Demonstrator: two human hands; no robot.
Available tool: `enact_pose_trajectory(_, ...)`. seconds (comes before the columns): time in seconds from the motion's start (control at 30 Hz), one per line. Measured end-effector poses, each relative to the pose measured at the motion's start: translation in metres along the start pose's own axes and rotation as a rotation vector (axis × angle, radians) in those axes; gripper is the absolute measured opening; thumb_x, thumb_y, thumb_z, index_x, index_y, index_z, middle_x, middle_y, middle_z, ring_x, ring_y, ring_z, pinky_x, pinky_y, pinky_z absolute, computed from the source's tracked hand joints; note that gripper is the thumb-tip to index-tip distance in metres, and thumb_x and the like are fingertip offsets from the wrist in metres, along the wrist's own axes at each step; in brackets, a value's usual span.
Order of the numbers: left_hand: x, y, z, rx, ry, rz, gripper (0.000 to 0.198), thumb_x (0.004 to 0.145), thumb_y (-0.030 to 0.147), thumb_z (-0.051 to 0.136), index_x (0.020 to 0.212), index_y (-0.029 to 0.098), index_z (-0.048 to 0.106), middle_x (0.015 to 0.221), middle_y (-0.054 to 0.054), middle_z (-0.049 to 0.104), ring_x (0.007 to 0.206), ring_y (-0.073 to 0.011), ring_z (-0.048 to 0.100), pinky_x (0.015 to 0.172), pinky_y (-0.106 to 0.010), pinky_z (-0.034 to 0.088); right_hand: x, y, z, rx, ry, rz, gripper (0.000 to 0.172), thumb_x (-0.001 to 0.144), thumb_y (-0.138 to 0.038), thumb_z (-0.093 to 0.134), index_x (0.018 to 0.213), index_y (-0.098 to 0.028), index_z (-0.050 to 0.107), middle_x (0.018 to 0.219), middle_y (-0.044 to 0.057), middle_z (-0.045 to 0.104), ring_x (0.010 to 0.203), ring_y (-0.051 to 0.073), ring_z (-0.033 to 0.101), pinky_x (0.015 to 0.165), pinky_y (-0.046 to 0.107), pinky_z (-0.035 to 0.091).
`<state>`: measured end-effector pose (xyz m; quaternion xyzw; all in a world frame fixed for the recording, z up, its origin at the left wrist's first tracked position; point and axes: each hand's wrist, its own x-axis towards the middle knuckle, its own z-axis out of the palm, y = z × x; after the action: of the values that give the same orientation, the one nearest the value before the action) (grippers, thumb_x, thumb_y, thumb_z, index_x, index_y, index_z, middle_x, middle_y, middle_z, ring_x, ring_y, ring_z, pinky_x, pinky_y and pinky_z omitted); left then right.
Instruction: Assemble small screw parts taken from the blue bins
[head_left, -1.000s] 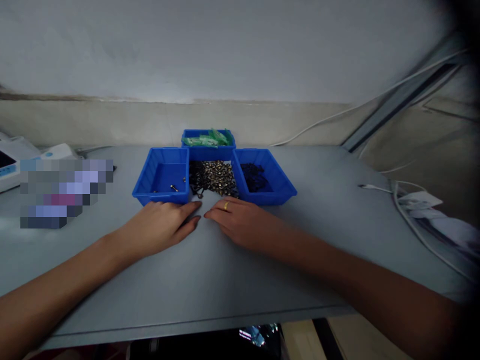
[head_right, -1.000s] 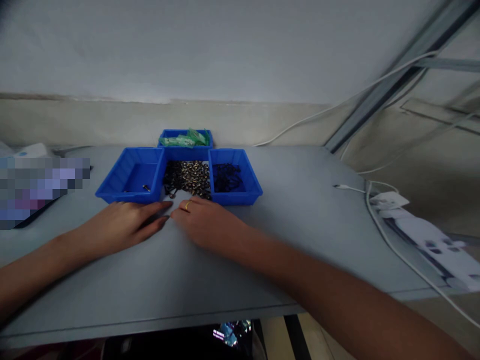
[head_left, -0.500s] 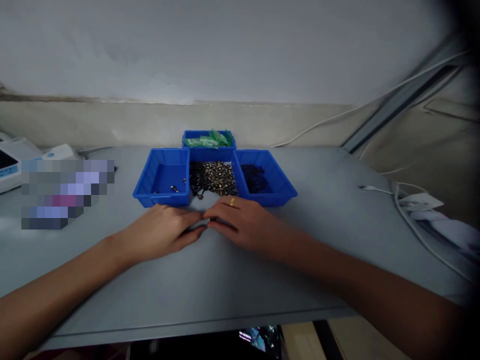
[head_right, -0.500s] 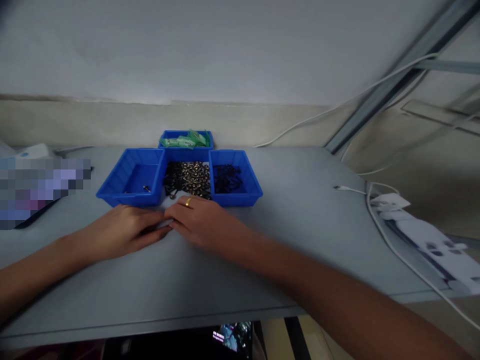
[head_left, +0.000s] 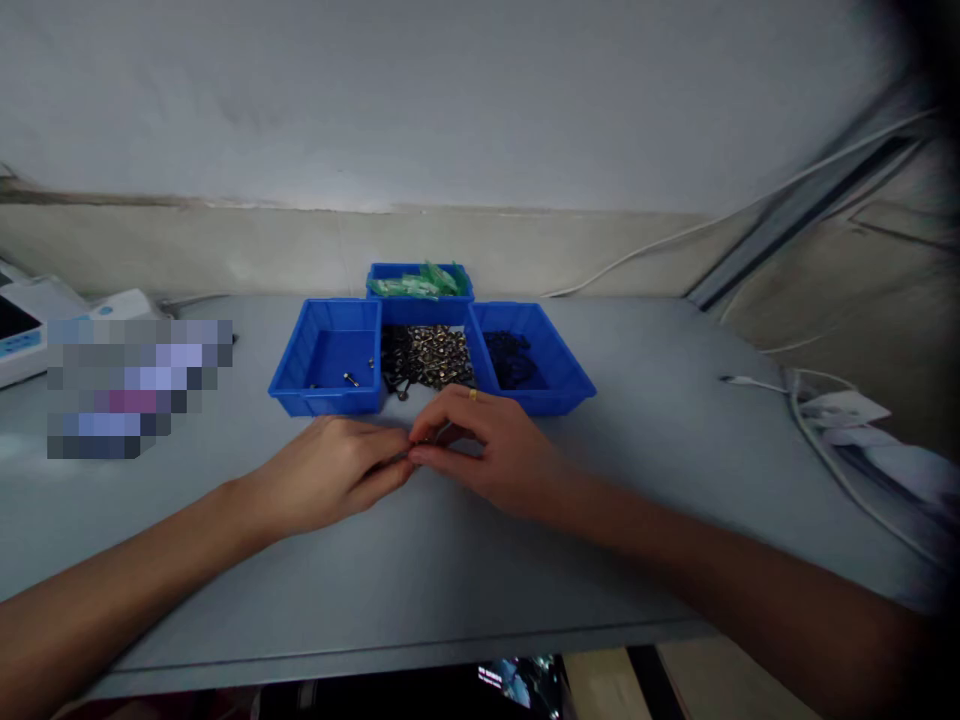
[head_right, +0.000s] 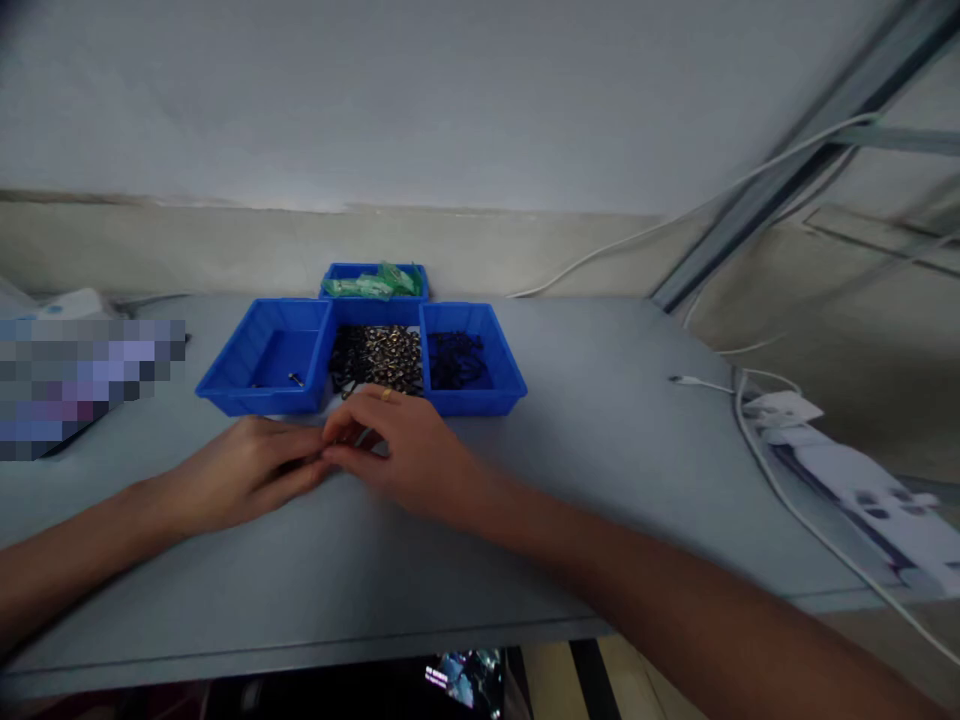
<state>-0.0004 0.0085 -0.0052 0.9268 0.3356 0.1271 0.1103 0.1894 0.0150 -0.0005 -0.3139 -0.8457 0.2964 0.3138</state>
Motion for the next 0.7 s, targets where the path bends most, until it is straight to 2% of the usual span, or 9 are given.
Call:
enact_pose_trajectory(0.1, -0.0004, -0.0031, -0.0006, 0.079, -0.001, 0.005, 0.027, 0.089, 0.028, 0.032, 0.082, 0.017, 0.055, 0.070, 0.001, 0.058, 0.061, -0.0111, 0.055, 0.055, -0.022, 0.038, 0.0004, 0.0009, -0.0012, -0.007, -0.040, 0.053, 0.009, 0.077, -0.024, 0.055, 0.084, -0.019, 0.054, 0.083, -0.001, 0.057, 0.074, 0.009, 0.054, 0.067, 0.023, 0.043)
enact_pose_trajectory(0.2, -0.0003, -0.0057, -0.0005, 0.157, 0.009, -0.005, 0.028, 0.089, 0.029, 0.031, 0.077, 0.017, 0.053, 0.067, 0.001, 0.057, 0.059, -0.0115, 0.054, 0.053, -0.023, 0.037, 0.0011, 0.0017, -0.0021, -0.064, -0.085, 0.103, 0.016, 0.079, -0.032, 0.051, 0.086, -0.018, 0.053, 0.079, -0.001, 0.058, 0.071, 0.010, 0.053, 0.064, 0.024, 0.041)
enact_pose_trajectory(0.33, -0.0001, -0.0050, 0.0000, 0.201, 0.002, -0.002, 0.029, 0.090, 0.030, 0.030, 0.073, 0.017, 0.051, 0.066, 0.002, 0.056, 0.058, -0.0116, 0.053, 0.052, -0.024, 0.035, 0.0020, 0.0021, -0.0023, -0.189, -0.165, 0.115, 0.021, 0.084, -0.032, 0.041, 0.075, -0.018, 0.053, 0.066, -0.003, 0.054, 0.061, 0.010, 0.049, 0.056, 0.024, 0.034)
enact_pose_trajectory(0.6, -0.0001, -0.0036, -0.0022, 0.182, -0.059, 0.016, 0.026, 0.090, 0.028, 0.030, 0.081, 0.019, 0.052, 0.070, 0.002, 0.057, 0.062, -0.0121, 0.055, 0.055, -0.025, 0.036, 0.0023, 0.0038, -0.0026, -0.213, -0.196, 0.082, 0.007, 0.078, -0.018, 0.045, 0.078, -0.017, 0.052, 0.066, -0.003, 0.054, 0.060, 0.008, 0.048, 0.055, 0.022, 0.032)
enact_pose_trajectory(0.7, 0.0001, -0.0055, -0.0014, 0.176, -0.047, 0.026, 0.026, 0.090, 0.029, 0.031, 0.080, 0.018, 0.053, 0.070, 0.002, 0.058, 0.062, -0.0117, 0.055, 0.055, -0.024, 0.036, 0.0023, 0.0051, -0.0035, -0.191, -0.201, 0.090, 0.008, 0.078, -0.023, 0.048, 0.082, -0.017, 0.052, 0.069, -0.002, 0.055, 0.061, 0.009, 0.049, 0.056, 0.022, 0.033)
